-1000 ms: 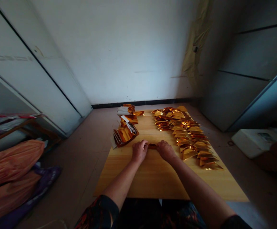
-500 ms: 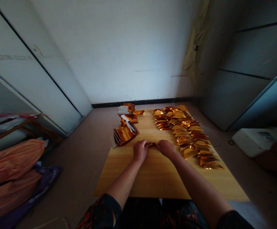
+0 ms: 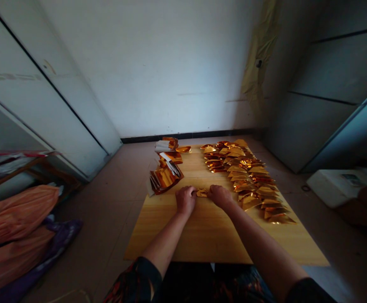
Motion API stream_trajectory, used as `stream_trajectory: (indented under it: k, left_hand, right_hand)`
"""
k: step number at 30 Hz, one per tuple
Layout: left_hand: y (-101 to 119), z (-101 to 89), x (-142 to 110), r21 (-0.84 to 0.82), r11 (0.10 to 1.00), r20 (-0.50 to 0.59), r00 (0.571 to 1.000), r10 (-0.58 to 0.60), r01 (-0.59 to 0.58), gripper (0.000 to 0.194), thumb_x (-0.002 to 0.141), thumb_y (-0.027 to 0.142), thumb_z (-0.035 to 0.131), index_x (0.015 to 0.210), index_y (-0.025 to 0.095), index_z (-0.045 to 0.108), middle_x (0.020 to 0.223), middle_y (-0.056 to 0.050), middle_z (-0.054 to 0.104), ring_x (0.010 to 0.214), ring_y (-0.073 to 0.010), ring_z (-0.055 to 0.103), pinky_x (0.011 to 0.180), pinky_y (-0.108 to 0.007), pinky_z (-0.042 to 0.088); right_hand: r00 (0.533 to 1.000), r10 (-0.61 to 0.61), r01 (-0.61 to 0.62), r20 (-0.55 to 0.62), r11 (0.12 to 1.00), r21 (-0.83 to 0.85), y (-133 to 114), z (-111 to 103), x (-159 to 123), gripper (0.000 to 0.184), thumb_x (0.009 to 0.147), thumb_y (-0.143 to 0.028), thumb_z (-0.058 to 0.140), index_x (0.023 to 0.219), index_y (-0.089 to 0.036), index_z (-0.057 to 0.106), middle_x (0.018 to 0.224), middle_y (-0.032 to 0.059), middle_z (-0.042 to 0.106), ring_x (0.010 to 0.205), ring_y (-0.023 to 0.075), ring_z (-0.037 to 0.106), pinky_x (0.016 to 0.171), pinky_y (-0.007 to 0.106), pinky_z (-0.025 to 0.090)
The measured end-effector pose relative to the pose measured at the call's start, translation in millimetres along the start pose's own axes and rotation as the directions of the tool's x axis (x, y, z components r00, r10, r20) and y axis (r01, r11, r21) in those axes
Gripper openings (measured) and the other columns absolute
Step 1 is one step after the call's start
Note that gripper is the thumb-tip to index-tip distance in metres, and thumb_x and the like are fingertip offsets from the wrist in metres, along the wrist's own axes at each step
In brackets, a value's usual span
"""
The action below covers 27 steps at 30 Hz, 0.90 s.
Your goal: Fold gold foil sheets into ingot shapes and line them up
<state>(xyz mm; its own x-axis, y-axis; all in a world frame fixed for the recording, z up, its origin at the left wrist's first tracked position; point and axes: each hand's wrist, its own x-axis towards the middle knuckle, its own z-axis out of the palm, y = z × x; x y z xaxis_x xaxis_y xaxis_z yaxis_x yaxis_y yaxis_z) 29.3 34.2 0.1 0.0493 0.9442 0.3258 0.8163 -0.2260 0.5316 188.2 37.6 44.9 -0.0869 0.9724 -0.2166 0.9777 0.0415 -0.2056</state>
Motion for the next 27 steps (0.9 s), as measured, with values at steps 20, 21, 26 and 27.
stream_trajectory:
  k: [20,21,26,27]
  left_hand:
    - [4.7,-2.9,1.8,0.057,0.998,0.043,0.999,0.012,-0.014,0.015,0.076,0.009,0.057,0.080,0.020,0.066,0.083,-0.003,0.068,0.082,-0.0165,0.060,0.076,-0.028,0.039]
    - [4.9,-2.8,1.6,0.066,0.998,0.045,0.999,0.011,-0.014,0.016,0.076,0.009,0.057,0.082,0.021,0.066,0.085,-0.003,0.067,0.083,-0.0168,0.059,0.077,-0.029,0.039]
    - [4.0,-1.9,0.7,0.129,0.989,0.090,0.994,0.061,-0.072,0.022,0.078,0.008,0.056,0.086,0.025,0.067,0.089,-0.002,0.065,0.090,-0.0180,0.057,0.080,-0.031,0.036]
    - [3.4,-1.9,0.6,0.137,0.986,0.105,0.991,0.080,-0.094,0.023,0.079,0.008,0.055,0.085,0.026,0.068,0.089,-0.002,0.064,0.091,-0.0179,0.057,0.080,-0.032,0.036]
  right_hand:
    - [1.000,0.003,-0.004,0.004,0.997,0.078,3.5,-0.7,3.9,0.022,0.081,-0.026,0.051,0.098,-0.017,0.063,0.099,0.0091,0.069,0.091,0.0196,0.063,0.066,0.024,0.040]
    - [1.000,-0.001,0.001,0.000,0.997,0.079,4.0,-0.2,3.9,0.022,0.081,-0.027,0.052,0.097,-0.018,0.063,0.099,0.0086,0.069,0.090,0.0195,0.063,0.066,0.024,0.040]
    - [1.000,0.006,-0.005,-0.021,0.999,0.036,3.2,2.5,-2.0,0.020,0.084,-0.029,0.051,0.102,-0.022,0.059,0.095,0.0064,0.068,0.087,0.0193,0.063,0.063,0.024,0.039]
    - [0.999,0.000,0.001,-0.040,1.000,0.017,2.6,3.3,-4.4,0.020,0.086,-0.028,0.050,0.102,-0.022,0.058,0.094,0.0059,0.068,0.086,0.0188,0.064,0.063,0.024,0.039]
